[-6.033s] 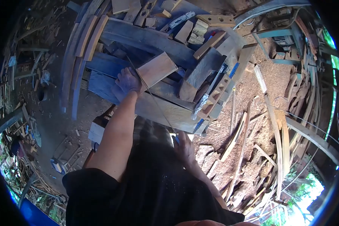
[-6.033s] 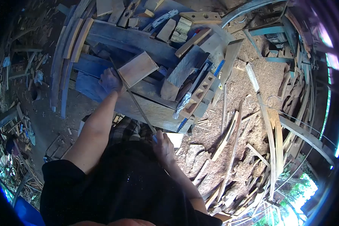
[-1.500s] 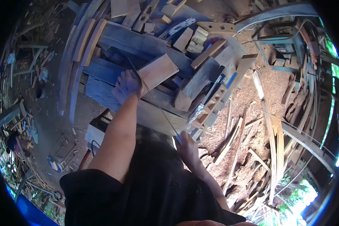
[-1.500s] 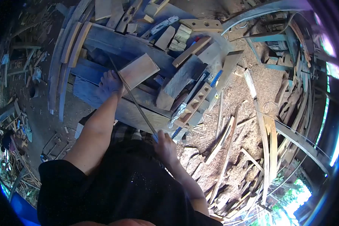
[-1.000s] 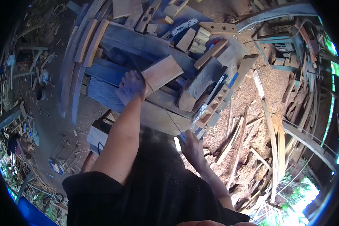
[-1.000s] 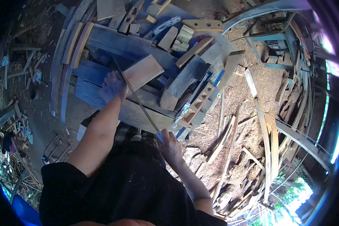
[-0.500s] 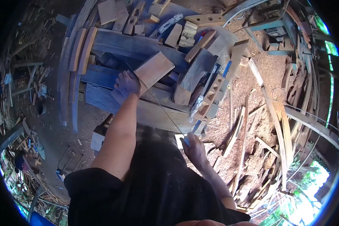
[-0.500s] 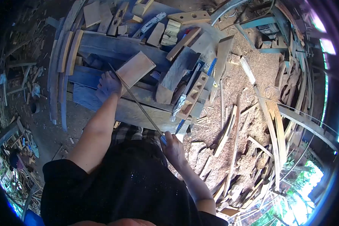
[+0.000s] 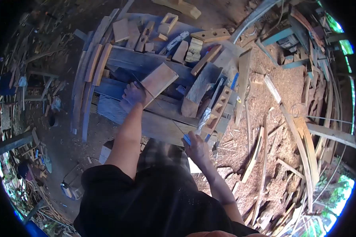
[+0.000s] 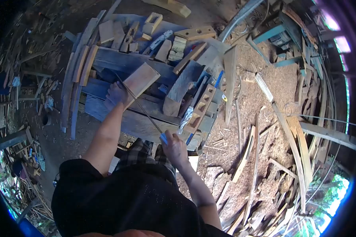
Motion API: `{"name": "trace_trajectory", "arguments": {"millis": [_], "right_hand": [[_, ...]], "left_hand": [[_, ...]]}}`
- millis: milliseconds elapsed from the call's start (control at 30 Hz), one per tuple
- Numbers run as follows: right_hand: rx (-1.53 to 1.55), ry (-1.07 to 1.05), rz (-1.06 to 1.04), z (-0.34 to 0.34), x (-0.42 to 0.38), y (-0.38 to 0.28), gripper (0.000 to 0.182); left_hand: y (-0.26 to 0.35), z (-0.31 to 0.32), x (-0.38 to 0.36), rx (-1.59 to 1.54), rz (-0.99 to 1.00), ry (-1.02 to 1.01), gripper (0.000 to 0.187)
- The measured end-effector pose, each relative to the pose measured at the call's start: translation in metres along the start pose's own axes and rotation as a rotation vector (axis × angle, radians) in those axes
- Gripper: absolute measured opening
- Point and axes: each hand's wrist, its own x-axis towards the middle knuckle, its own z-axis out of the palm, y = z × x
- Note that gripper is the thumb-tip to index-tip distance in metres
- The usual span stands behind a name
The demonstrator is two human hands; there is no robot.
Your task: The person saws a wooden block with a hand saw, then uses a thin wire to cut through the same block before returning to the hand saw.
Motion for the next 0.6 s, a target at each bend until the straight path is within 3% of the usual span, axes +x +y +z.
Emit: {"name": "trace_trajectory", "arguments": {"millis": [167,300,400,533,600], "right_hand": [[-0.095,-0.026,-0.021,-0.052,-0.004,-0.055,0.024],[-0.042,0.076,-0.105,-0.074,-0.004,-0.07,0.023],[0.366,0.19,-0.01,-0.08,0.011,-0.076,0.028],[0.434,0.27,0.13,-0.048,0.029,-0.022,0.029],[0.542,0.265,0.206,-0.04,0.037,-0.004,0.03]], "left_hand": [[-0.006,-0.002,-0.016,-0.032,-0.019,-0.018,0.038],[-0.006,-0.002,-0.016,-0.062,-0.003,0.009,0.037],[-0.009,-0.008,-0.019,-0.079,0.019,-0.02,0.037],[-0.022,-0.018,-0.034,-0.107,0.083,-0.082,0.041],[-0.029,-0.018,-0.044,-0.071,0.131,-0.014,0.041]]}}
